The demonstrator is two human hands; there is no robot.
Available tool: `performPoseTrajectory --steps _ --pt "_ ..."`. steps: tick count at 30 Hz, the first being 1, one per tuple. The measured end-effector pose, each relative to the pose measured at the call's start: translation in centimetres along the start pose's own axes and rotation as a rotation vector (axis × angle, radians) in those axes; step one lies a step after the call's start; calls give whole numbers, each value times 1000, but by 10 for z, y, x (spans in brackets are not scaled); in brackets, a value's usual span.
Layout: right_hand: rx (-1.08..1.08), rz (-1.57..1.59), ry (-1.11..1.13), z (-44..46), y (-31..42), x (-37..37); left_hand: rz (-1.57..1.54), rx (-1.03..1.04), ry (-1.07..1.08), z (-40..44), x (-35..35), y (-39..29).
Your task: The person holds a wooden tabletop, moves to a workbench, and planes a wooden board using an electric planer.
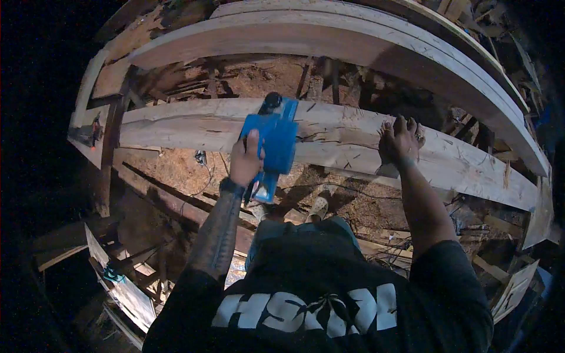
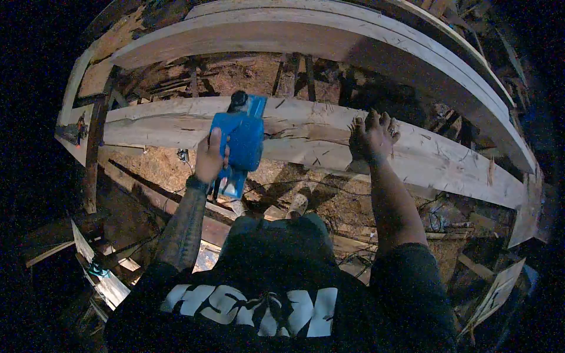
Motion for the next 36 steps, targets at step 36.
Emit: performPoseTrajectory --steps 36 --pt "-1 6 37 6 -6 11 125 12 -159 38 -34 23"
Point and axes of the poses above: each hand's wrist, its own z-axis towards the middle knuckle, its own x-axis out of the palm, y = z × x, the point moved 6 cm from there along z, towards the middle knuckle, and after that the axes turned 7 degrees about z, right-handed, at the moved point
